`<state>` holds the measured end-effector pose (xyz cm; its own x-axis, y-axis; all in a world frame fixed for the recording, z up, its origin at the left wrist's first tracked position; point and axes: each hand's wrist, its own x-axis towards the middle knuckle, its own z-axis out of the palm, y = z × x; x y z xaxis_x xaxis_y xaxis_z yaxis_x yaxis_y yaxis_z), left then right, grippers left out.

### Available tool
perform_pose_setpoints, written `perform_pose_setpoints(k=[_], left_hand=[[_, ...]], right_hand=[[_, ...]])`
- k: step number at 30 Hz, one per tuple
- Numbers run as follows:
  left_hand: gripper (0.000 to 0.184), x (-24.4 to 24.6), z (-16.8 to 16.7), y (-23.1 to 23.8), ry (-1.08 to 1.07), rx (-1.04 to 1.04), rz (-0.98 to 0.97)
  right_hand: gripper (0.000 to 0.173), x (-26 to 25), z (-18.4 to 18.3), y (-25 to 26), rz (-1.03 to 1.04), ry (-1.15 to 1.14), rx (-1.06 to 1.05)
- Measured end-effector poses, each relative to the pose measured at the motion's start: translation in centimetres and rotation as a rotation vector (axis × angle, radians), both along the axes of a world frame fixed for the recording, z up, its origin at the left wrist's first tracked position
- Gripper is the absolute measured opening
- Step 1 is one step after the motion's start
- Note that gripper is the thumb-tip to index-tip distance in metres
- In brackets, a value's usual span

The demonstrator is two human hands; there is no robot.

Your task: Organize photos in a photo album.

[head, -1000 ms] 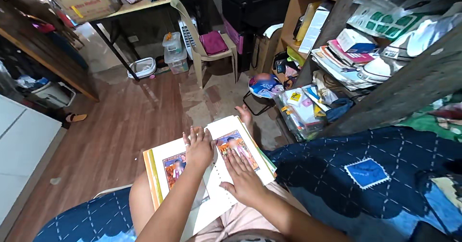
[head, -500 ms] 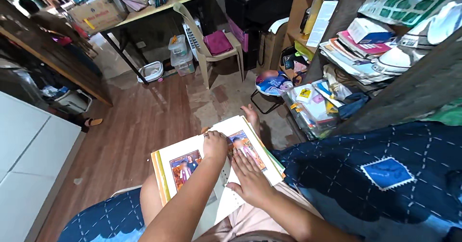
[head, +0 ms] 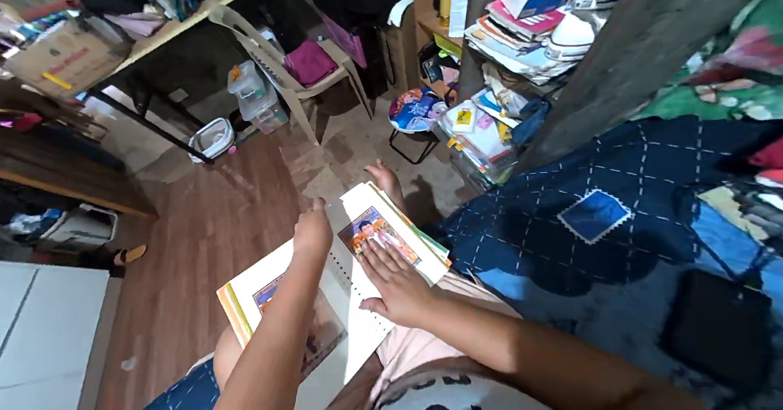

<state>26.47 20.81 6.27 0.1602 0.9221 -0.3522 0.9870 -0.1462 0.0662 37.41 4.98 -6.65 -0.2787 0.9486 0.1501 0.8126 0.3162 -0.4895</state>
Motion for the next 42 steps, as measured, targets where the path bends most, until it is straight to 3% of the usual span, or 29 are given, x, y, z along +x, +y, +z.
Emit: perform_pose_setpoints(k=[12, 15, 20, 28, 31, 35, 40, 42], left_hand=[[0.044, -0.9, 1.3, 0.6, -0.594, -0.033, 0.119], [0.041, -1.2, 2.0, 0.7, -0.481, 0.047, 0.163], [0.042, -2.5, 1.7, -0.1, -0.008, 0.156, 0.084], [0.091, -2.4, -1.9, -3.7, 0.236, 0.094, 0.025], [0.098, -2.7, -3.7, -4.3, 0.26, 0.176, 0.012], [0.087, -2.8, -4.1, -4.6, 0.205, 0.206, -0.019], [0.045, -2.7, -3.5, -4.4, 0.05, 0.275, -0.029], [0.036, -2.6, -2.9, -4.3, 0.039, 0.292, -0.036]], right_hand=[[0.088, 0.1, 0.1, 0.1, 0.003, -0.002, 0.016], [0.089, 0.0, 0.2, 0.1, 0.005, -0.012, -0.002], [0.089, -0.1, 0.2, 0.3, 0.013, -0.021, -0.019], [0.089, -0.2, 0.0, 0.3, 0.002, -0.044, 0.002], [0.09, -0.2, 0.3, 0.3, 0.006, -0.049, -0.019], [0.09, -0.3, 0.1, 0.3, -0.003, -0.052, 0.007], [0.09, -0.2, 0.0, 0.2, -0.02, -0.018, 0.011], [0.09, -0.3, -0.2, 0.1, -0.037, 0.01, 0.072]])
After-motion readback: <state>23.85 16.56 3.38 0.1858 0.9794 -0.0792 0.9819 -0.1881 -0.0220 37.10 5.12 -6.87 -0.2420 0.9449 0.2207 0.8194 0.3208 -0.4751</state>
